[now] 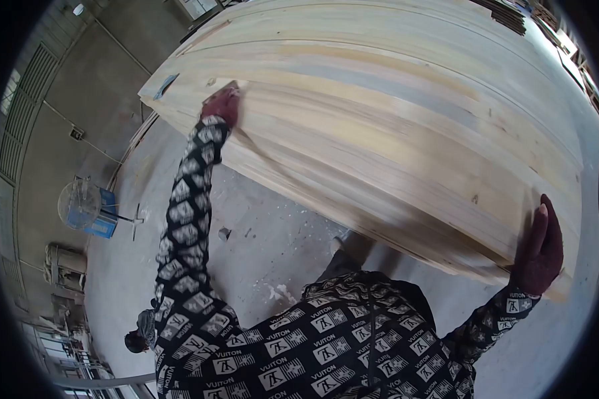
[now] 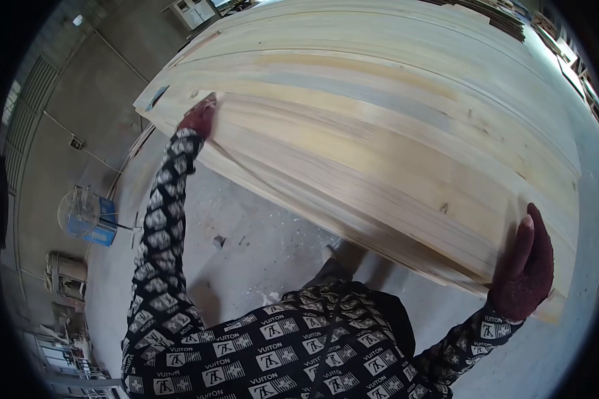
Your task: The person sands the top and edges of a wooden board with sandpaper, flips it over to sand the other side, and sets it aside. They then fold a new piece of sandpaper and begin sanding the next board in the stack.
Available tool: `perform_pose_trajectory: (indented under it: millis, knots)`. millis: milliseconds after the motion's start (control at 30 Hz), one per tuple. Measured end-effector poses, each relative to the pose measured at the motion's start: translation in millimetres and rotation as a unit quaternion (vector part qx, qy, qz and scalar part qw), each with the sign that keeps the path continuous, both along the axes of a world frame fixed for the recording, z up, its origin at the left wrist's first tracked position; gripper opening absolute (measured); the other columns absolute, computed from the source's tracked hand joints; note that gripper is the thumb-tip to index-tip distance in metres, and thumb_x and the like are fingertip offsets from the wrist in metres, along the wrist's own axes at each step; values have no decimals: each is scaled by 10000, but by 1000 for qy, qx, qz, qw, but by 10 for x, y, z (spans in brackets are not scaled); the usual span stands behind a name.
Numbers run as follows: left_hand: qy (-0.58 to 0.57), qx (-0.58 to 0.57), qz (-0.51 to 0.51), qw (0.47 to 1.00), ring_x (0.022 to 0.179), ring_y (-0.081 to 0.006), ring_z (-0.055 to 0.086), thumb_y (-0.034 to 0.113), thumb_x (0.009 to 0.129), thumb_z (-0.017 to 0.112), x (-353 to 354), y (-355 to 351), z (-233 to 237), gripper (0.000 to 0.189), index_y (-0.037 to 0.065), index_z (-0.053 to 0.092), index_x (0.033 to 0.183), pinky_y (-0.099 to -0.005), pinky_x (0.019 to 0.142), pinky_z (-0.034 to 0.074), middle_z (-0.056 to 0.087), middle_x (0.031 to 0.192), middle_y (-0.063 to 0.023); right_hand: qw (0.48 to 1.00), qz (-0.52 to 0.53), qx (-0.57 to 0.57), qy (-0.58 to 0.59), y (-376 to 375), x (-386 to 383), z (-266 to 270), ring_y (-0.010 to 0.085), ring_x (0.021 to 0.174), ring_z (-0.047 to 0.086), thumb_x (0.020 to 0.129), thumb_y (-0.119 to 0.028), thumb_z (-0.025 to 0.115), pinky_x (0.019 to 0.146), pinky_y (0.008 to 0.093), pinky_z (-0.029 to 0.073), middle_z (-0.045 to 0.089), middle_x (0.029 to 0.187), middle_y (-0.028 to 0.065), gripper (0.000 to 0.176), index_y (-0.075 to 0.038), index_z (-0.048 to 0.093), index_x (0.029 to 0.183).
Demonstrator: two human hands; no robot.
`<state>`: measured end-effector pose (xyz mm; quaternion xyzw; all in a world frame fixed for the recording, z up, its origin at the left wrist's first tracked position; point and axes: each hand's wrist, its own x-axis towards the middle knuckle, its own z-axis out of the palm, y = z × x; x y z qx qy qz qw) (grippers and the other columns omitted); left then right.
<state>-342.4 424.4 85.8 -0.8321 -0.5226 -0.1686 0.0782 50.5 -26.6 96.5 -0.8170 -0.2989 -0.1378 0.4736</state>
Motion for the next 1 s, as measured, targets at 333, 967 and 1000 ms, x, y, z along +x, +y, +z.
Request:
perform_pose_trajectory:
  millis: [333, 967, 1000]
  knots:
    - [50, 135, -338, 930, 1007, -304, 530, 214, 871, 500, 2490, -2693, 87, 253, 19, 551, 1023, -442, 895, 412, 566, 1024, -137, 999, 4, -39, -11, 12, -54, 53, 198, 1009, 602, 934, -314, 498, 899, 300, 445, 637, 1110, 135, 381, -13, 616, 1135]
    - [-48, 138, -255, 956, 1044, -301, 544, 140, 844, 486, 1276, -897, -239, 231, 44, 613, 1011, -453, 920, 390, 569, 1146, -140, 997, 49, -32, -59, 36, -91, 94, 211, 923, 630, 917, -236, 538, 840, 309, 470, 660, 1011, 172, 305, -4, 635, 1090]
    - [-76, 146, -308, 937, 1012, -308, 545, 135, 842, 495, 1654, -1284, -168, 194, 39, 612, 963, -458, 887, 398, 580, 1097, -133, 997, 56, -25, -38, 43, -96, 91, 209, 921, 629, 917, -239, 538, 839, 308, 470, 660, 1011, 172, 311, 2, 633, 1088]
